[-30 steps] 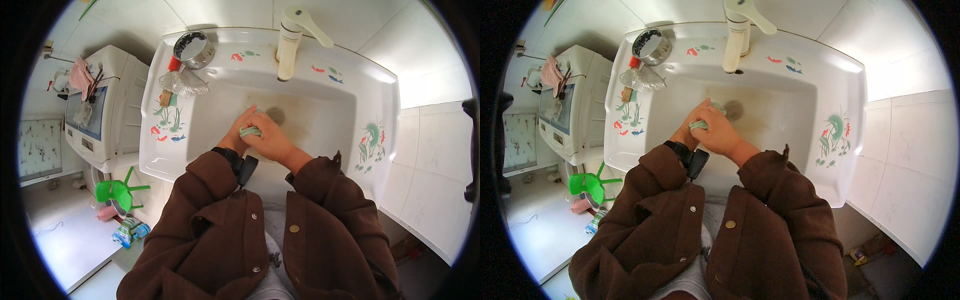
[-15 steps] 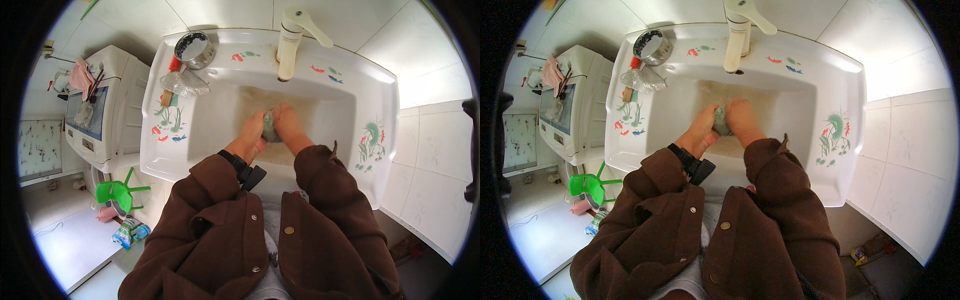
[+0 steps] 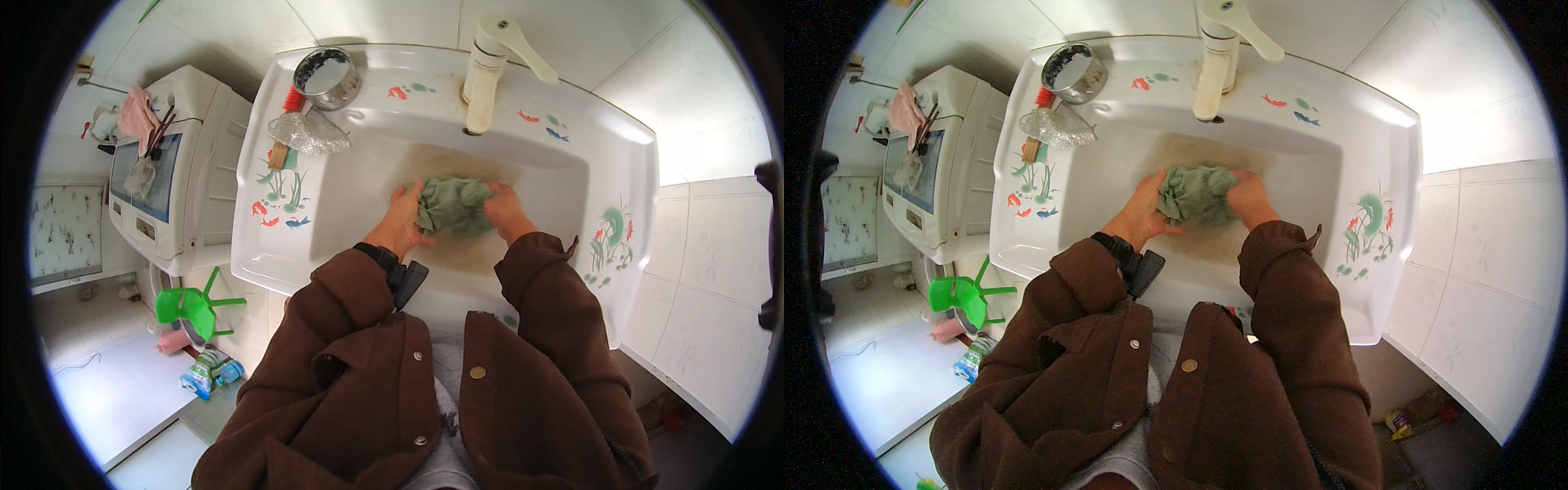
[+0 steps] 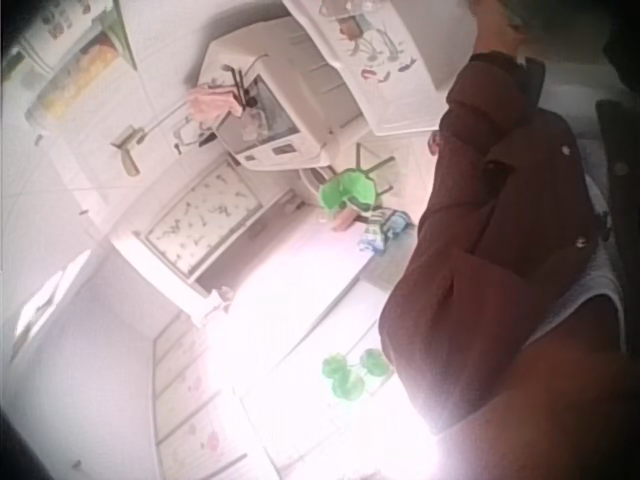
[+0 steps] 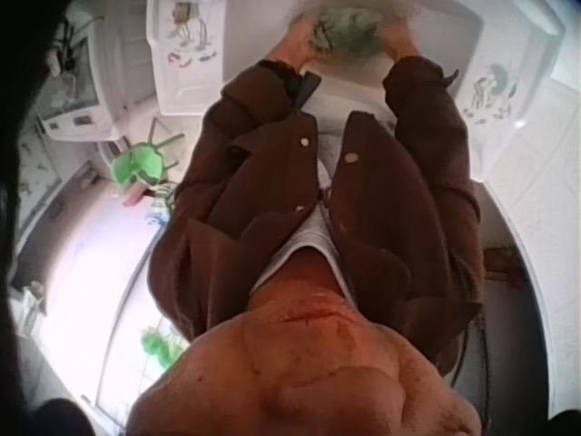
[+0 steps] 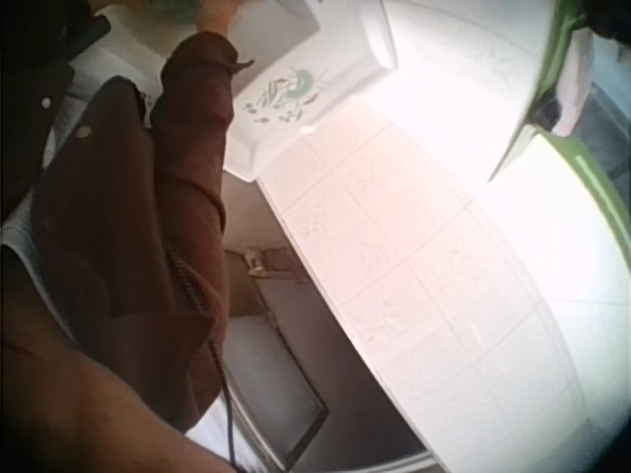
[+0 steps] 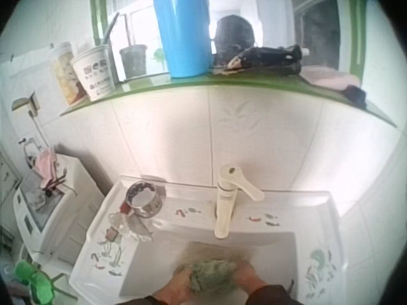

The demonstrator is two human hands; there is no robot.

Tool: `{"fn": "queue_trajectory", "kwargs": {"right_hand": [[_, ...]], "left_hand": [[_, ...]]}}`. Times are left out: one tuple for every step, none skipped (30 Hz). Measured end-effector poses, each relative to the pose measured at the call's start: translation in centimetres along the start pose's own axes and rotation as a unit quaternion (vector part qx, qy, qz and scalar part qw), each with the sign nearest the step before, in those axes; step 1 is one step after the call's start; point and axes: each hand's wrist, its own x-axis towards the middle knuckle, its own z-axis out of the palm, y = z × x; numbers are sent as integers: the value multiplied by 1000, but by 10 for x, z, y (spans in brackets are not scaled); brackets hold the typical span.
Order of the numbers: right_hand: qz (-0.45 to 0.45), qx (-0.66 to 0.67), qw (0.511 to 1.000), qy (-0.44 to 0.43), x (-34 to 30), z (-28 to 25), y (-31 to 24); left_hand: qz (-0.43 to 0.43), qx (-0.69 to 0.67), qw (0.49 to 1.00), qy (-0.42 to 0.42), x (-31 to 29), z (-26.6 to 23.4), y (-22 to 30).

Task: The person washes a green cloth in a bathroom sink. They repeatedly wet, scrub, and rinse the cloth under running water, then wring it out multiple times.

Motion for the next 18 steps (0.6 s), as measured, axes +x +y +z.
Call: {"fn": "queue_trajectory", "kwargs": {"right_hand": [[-118, -82, 988, -52, -6, 8, -6], [-180, -191, 962, -80, -13, 18, -13], [-208, -126, 962, -125, -21, 30, -19], [-207, -73, 962, -163, -31, 43, -25], [-238, -93, 955, -147, -42, 54, -30], [-277, -106, 945, -136, -52, 63, -34], [-349, -102, 921, -138, -61, 69, -38], [-335, -117, 930, -97, -65, 73, -42], [-358, -115, 924, -67, -67, 76, -46], [-383, -110, 917, -34, -68, 77, -48], [-365, -131, 922, -15, -67, 78, -49], [-351, -147, 925, 9, -64, 77, -49], [-326, -168, 930, 23, -61, 76, -48], [-342, -188, 920, 50, -57, 76, -46], [-348, -212, 911, 66, -52, 73, -43], [-343, -242, 904, 78, -46, 70, -38], [-356, -269, 892, 77, -41, 67, -34], [-356, -300, 882, 71, -35, 62, -28]], "left_hand": [[-20, -10, 998, -58, 1, -2, 3], [-35, -10, 995, -97, 2, -4, 6], [-33, -34, 991, -124, 3, -6, 7], [-27, -49, 990, -129, 3, -9, 7], [-20, -70, 982, -172, 3, -12, 7], [4, -43, 985, -168, 4, -14, 6], [27, -23, 979, -200, 5, -18, 4], [51, -1, 971, -234, 7, -21, 3], [63, -27, 964, -256, 14, -20, 3], [73, -55, 957, -276, 20, -18, 1], [83, -83, 948, -295, 25, -18, -1], [71, -70, 951, -293, 29, -17, -3], [58, -58, 953, -290, 31, -16, -7], [44, -46, 955, -288, 32, -14, -10], [62, -20, 951, -301, 32, -10, -12], [80, 7, 946, -313, 29, -5, -14], [100, 32, 940, -324, 24, 0, -15], [80, -1, 961, -265, 18, 6, -15]]}}
